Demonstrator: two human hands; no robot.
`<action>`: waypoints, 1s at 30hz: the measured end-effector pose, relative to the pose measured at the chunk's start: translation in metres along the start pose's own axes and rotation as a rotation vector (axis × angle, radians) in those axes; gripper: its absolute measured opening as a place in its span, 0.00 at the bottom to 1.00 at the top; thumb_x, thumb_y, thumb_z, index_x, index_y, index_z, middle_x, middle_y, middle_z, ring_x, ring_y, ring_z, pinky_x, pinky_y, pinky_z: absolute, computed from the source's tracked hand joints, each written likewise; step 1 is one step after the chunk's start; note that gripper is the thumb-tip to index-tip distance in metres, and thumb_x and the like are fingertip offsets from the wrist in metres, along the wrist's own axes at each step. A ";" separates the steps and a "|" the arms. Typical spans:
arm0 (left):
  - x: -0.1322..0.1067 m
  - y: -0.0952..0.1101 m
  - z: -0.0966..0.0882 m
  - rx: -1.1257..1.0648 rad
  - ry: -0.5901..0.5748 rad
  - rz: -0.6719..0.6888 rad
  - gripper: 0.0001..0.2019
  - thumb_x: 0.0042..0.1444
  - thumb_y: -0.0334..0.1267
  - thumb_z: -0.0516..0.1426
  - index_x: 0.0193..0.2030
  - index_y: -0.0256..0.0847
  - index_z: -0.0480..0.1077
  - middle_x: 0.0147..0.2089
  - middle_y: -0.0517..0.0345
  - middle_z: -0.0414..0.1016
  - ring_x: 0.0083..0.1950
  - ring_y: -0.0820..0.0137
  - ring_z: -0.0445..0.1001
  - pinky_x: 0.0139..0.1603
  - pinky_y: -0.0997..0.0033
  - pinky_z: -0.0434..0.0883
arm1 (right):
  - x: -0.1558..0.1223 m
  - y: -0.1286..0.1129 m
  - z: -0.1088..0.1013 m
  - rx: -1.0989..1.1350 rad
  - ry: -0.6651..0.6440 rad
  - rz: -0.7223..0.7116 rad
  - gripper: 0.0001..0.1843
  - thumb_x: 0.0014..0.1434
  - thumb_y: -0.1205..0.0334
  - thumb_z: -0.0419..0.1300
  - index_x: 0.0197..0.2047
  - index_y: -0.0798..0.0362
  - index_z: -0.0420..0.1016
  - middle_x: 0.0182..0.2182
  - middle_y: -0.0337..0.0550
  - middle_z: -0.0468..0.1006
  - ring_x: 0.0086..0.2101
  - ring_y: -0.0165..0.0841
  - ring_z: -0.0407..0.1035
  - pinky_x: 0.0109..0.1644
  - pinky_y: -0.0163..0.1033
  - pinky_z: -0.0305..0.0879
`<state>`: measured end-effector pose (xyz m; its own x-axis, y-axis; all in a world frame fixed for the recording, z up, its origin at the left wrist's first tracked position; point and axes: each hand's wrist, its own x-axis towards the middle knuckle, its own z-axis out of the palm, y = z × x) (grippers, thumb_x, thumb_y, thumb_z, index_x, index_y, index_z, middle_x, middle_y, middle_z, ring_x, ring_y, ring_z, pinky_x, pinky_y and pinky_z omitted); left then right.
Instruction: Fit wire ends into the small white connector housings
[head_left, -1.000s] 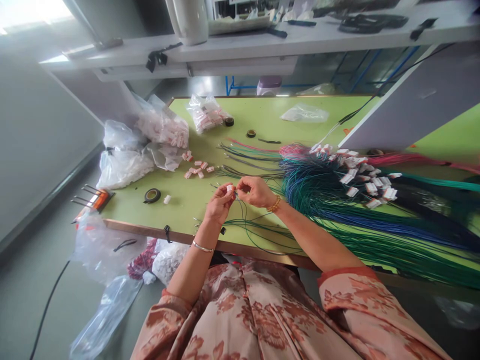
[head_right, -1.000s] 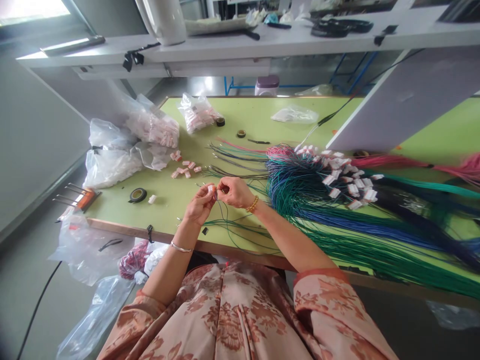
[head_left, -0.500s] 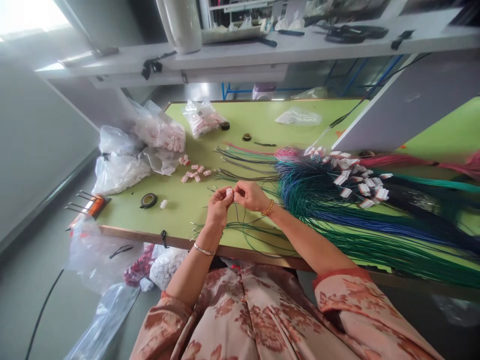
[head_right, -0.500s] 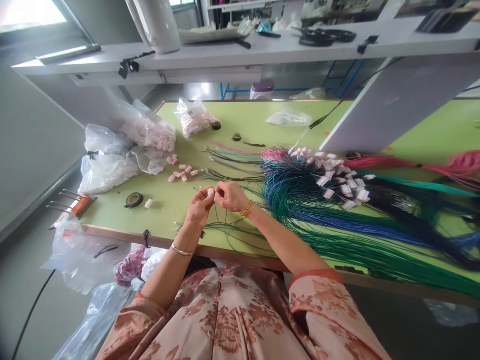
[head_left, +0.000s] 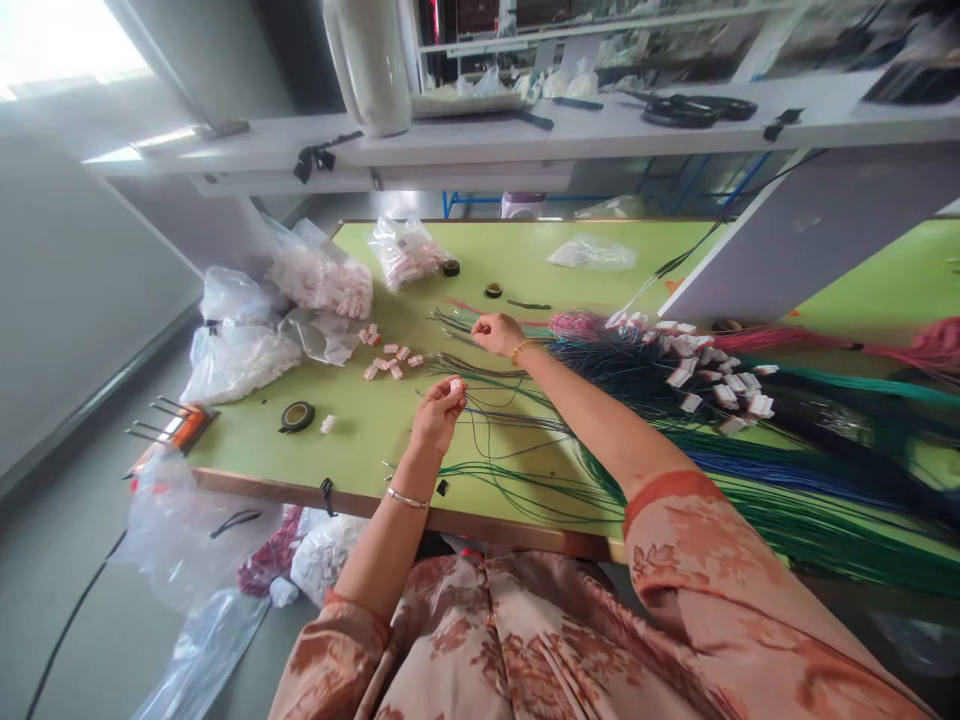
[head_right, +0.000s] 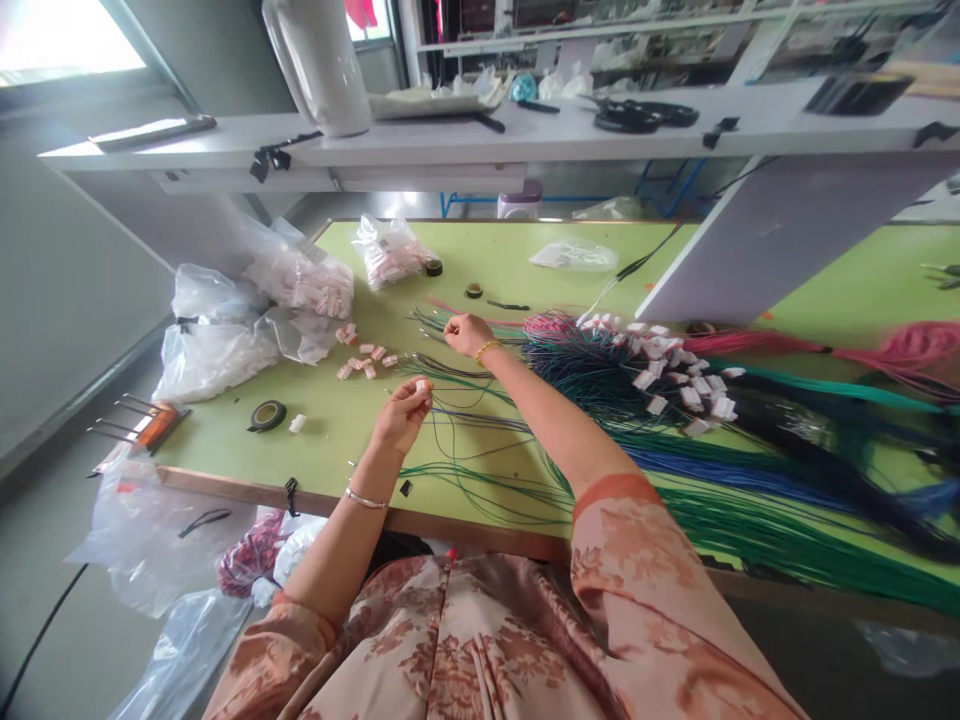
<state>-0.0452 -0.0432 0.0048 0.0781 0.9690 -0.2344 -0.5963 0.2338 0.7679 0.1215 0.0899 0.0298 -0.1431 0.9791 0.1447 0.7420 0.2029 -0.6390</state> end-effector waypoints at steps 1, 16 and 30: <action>0.000 -0.002 -0.001 -0.007 0.005 -0.005 0.13 0.42 0.29 0.68 0.37 0.36 0.74 0.35 0.59 0.75 0.30 0.80 0.68 0.35 0.76 0.67 | 0.009 0.001 0.007 -0.057 -0.018 0.025 0.07 0.51 0.67 0.61 0.34 0.55 0.80 0.32 0.43 0.81 0.33 0.31 0.71 0.38 0.33 0.63; 0.000 -0.004 -0.006 -0.067 0.029 -0.066 0.14 0.41 0.29 0.68 0.37 0.35 0.75 0.35 0.56 0.76 0.32 0.79 0.69 0.36 0.76 0.67 | 0.029 0.013 0.033 -0.341 0.045 -0.030 0.11 0.61 0.64 0.52 0.39 0.51 0.76 0.39 0.46 0.80 0.33 0.33 0.69 0.34 0.35 0.57; 0.002 -0.008 -0.009 -0.109 0.027 -0.024 0.14 0.42 0.29 0.68 0.38 0.36 0.74 0.35 0.58 0.75 0.30 0.80 0.68 0.34 0.78 0.66 | -0.004 -0.028 0.022 0.185 -0.006 -0.228 0.06 0.52 0.64 0.58 0.29 0.57 0.73 0.25 0.41 0.77 0.27 0.28 0.66 0.34 0.32 0.61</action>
<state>-0.0471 -0.0440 -0.0073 0.0725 0.9603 -0.2693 -0.6778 0.2455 0.6931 0.0863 0.0805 0.0305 -0.2972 0.9077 0.2963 0.5584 0.4170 -0.7172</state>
